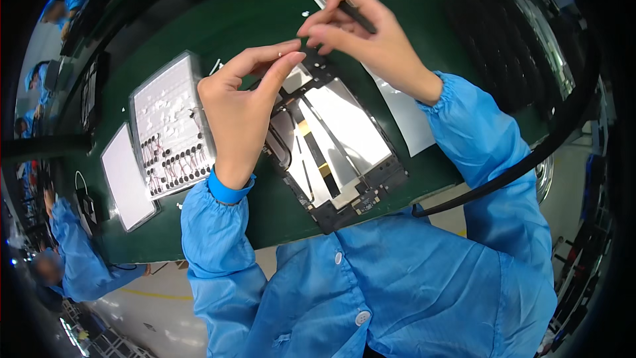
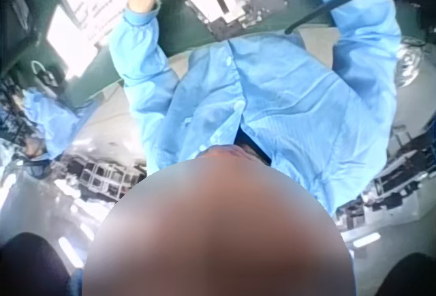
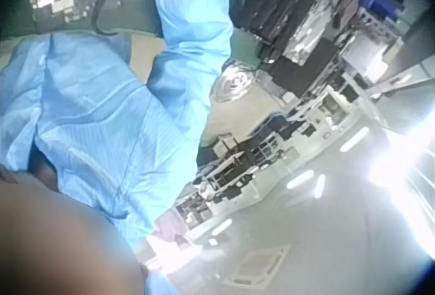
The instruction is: Assembling and connecting components of a tablet or handheld electronic device at a professional workbench.
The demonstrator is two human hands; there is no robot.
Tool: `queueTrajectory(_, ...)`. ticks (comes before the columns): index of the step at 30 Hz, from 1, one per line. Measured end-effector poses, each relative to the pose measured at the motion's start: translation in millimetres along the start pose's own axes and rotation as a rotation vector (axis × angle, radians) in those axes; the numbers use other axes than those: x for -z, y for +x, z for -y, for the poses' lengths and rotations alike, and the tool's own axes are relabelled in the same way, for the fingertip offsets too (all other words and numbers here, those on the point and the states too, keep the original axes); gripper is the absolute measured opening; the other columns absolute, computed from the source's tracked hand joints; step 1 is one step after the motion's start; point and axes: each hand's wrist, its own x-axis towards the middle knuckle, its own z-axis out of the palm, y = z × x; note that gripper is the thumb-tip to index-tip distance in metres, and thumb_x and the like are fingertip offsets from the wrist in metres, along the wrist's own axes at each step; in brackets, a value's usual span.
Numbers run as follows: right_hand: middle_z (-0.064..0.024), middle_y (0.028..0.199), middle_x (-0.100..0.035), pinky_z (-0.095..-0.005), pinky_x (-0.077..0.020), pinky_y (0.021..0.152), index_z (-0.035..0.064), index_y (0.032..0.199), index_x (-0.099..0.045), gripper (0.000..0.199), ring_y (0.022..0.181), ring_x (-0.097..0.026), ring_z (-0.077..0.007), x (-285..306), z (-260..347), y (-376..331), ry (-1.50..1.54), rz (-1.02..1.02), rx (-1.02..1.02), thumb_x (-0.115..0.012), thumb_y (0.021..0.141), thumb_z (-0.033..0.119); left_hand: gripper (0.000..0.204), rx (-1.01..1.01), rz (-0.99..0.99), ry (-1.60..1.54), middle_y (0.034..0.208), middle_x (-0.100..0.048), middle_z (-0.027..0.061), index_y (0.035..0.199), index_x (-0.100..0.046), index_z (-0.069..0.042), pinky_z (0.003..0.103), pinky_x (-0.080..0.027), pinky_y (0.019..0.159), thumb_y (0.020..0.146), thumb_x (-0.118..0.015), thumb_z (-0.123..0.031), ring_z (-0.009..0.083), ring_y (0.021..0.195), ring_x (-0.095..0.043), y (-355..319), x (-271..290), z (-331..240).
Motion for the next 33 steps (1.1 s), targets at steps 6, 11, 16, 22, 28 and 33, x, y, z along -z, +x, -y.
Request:
queueTrajectory(6,-0.0067,0.103,-0.068,-0.0265,-0.0585,0.076,0.0076,0.120,-0.051,0.023,0.088,-0.070,-0.0143,3,-12,-22,0.495,0.114,-0.391,-0.064,0.103,0.015,0.016,-0.205,0.067,0.211,0.109,-0.079,0.0069,0.099,-0.082,-0.004,0.041,-0.041,0.109,0.084,-0.079,-0.006,0.0182,0.102,-0.070,-1,-25,17)
queueTrajectory(11,-0.0042,0.093,-0.069,-0.0239,-0.0556,0.076,0.0091,0.112,-0.053,0.023,0.085,-0.068,-0.0106,18,-15,-15,0.314,0.117,-0.298,-0.070,0.098,0.013,0.012,-0.426,0.007,0.576,0.107,-0.078,0.0027,0.096,-0.081,-0.006,0.040,-0.046,0.102,0.084,-0.080,-0.008,0.0194,0.098,-0.070,2,-25,20)
queueTrajectory(16,-0.0062,0.099,-0.072,-0.0308,-0.0556,0.088,0.0088,0.112,-0.051,0.032,0.092,-0.070,-0.0145,19,-25,-12,-0.176,0.096,-0.065,-0.076,0.092,0.013,0.007,-0.482,0.041,0.783,0.100,-0.078,0.0032,0.092,-0.076,-0.005,0.038,-0.048,0.098,0.085,-0.079,-0.006,0.0202,0.095,-0.070,3,-16,22)
queueTrajectory(22,-0.0104,0.114,-0.073,-0.0381,-0.0540,0.096,0.0076,0.116,-0.050,0.046,0.108,-0.068,-0.0261,25,-47,-9,-0.467,0.214,0.088,-0.082,0.084,0.014,0.006,-0.239,0.045,0.539,0.097,-0.077,0.0054,0.090,-0.074,-0.003,0.034,-0.051,0.087,0.085,-0.077,-0.004,0.0220,0.088,-0.070,-7,-20,24)
queueTrajectory(28,-0.0102,0.112,-0.072,-0.0367,-0.0532,0.098,0.0072,0.117,-0.052,0.042,0.110,-0.069,-0.0268,24,-54,-12,-0.422,0.133,-0.015,-0.080,0.086,0.013,0.007,-0.232,0.175,0.546,0.095,-0.075,0.0041,0.087,-0.072,-0.004,0.033,-0.051,0.082,0.084,-0.078,-0.005,0.0225,0.085,-0.069,-14,-32,28)
queueTrajectory(33,-0.0117,0.114,-0.070,-0.0376,-0.0524,0.099,0.0071,0.120,-0.052,0.041,0.113,-0.067,-0.0279,28,-57,-12,-0.405,0.182,-0.045,-0.077,0.089,0.016,0.008,-0.111,0.219,0.505,0.096,-0.071,0.0060,0.086,-0.069,-0.002,0.033,-0.053,0.072,0.084,-0.075,-0.006,0.0230,0.081,-0.065,-16,-38,26)
